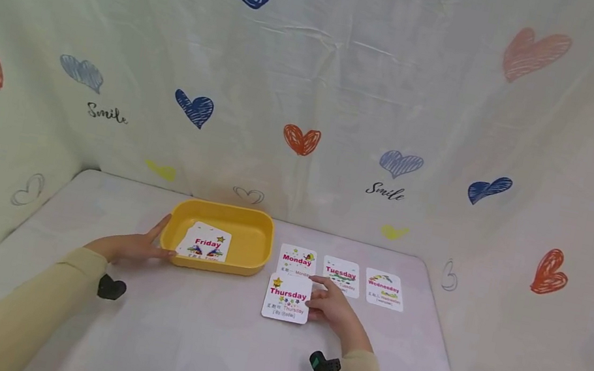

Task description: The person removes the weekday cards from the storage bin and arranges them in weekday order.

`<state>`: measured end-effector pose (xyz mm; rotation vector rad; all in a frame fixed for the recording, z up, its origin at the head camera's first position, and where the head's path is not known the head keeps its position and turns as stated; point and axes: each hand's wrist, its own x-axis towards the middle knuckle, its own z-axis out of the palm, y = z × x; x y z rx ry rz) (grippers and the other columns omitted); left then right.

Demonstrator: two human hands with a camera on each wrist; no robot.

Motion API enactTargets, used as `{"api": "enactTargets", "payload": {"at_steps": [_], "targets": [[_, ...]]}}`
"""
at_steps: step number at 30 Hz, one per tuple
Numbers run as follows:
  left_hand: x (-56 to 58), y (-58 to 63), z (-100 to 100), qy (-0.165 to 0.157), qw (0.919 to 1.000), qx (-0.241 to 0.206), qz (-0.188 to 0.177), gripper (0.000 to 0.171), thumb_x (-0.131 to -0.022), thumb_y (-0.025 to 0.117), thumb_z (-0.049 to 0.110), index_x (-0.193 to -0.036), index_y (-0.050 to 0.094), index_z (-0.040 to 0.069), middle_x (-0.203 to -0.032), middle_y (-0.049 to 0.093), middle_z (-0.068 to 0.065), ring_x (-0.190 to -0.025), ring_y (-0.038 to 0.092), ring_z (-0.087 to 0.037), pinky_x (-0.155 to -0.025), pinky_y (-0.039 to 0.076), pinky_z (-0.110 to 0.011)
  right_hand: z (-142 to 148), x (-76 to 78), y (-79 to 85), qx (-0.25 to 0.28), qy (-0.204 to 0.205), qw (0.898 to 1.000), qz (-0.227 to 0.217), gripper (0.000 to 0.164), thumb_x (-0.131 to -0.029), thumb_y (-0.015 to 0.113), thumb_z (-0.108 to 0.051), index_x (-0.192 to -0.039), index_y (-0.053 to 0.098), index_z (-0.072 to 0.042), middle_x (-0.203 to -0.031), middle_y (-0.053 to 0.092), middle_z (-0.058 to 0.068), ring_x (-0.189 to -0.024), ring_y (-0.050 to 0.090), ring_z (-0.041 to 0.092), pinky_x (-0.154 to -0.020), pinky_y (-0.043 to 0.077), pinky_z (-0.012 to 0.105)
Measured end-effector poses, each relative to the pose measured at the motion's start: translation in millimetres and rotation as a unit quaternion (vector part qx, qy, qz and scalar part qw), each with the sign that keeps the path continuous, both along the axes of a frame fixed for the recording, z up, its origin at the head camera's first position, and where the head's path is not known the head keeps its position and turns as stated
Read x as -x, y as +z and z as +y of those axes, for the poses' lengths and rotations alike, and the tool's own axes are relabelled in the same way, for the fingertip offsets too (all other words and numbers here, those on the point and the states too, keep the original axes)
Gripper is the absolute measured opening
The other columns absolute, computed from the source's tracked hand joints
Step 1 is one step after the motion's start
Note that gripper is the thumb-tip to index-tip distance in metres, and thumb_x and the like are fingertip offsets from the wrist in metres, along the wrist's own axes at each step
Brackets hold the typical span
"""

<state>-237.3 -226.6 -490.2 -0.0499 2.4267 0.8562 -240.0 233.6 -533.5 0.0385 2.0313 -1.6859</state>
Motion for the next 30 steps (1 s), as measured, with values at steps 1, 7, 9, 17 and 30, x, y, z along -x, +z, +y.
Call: {"api": "enactTargets", "payload": {"at_steps": [1,7,9,17,30], "targets": [[0.3,0.6,0.4,0.002,1.0,0.002,0.0,0.112,-0.089,0.056,0.063,-0.152,-0.021,0.012,-0.155,0.006,-0.033,-0.134,0.02,-0.059,-0.105,0.017,-0.073,1.6,-0.7,-0.1,-0.001,0.001,1.0,0.0,0.062,-0.089,0.061,0.008,-0.145,0.037,-0.003,-0.091,0.063,0.012,-0.074,0.065,0.02,-0.065,0.057,0.032],[4.1,0.9,0.4,0.01,0.9999,0.007,-0.007,0.114,-0.087,0.057,0.065,-0.152,-0.021,0.014,-0.155,0.009,-0.034,-0.134,0.02,-0.059,-0.105,0.017,-0.073,5.5,-3.8,-2.1,-0.019,-0.006,1.0,-0.002,0.061,-0.088,0.061,0.009,-0.144,0.038,0.0,-0.091,0.061,0.012,-0.076,0.066,0.022,-0.067,0.058,0.034],[6.0,-0.1,0.0,0.009,0.9999,0.008,-0.006,0.114,-0.087,0.057,0.065,-0.152,-0.021,0.014,-0.155,0.009,-0.034,-0.134,0.02,-0.059,-0.104,0.017,-0.073,4.4,-5.0,-2.2,-0.043,-0.012,0.999,0.005,0.06,-0.087,0.062,0.009,-0.143,0.04,0.0,-0.091,0.06,0.013,-0.074,0.065,0.022,-0.066,0.058,0.034],[7.8,2.0,0.2,0.004,0.9999,0.012,0.001,0.113,-0.088,0.057,0.064,-0.152,-0.02,0.012,-0.155,0.008,-0.034,-0.134,0.02,-0.059,-0.104,0.018,-0.073,-1.8,-6.4,0.4,-0.118,-0.03,0.992,0.039,0.055,-0.086,0.066,0.007,-0.137,0.048,-0.001,-0.088,0.057,0.012,-0.069,0.061,0.021,-0.062,0.057,0.034],[1.4,-1.6,0.2,0.019,0.9996,-0.016,-0.01,0.114,-0.087,0.06,0.063,-0.152,-0.02,0.015,-0.155,0.004,-0.033,-0.135,0.015,-0.06,-0.104,0.014,-0.074,-2.8,-8.8,-3.0,-0.175,-0.027,0.983,0.04,0.056,-0.083,0.071,0.004,-0.134,0.05,0.0,-0.088,0.057,0.011,-0.065,0.06,0.021,-0.06,0.055,0.03]]}}
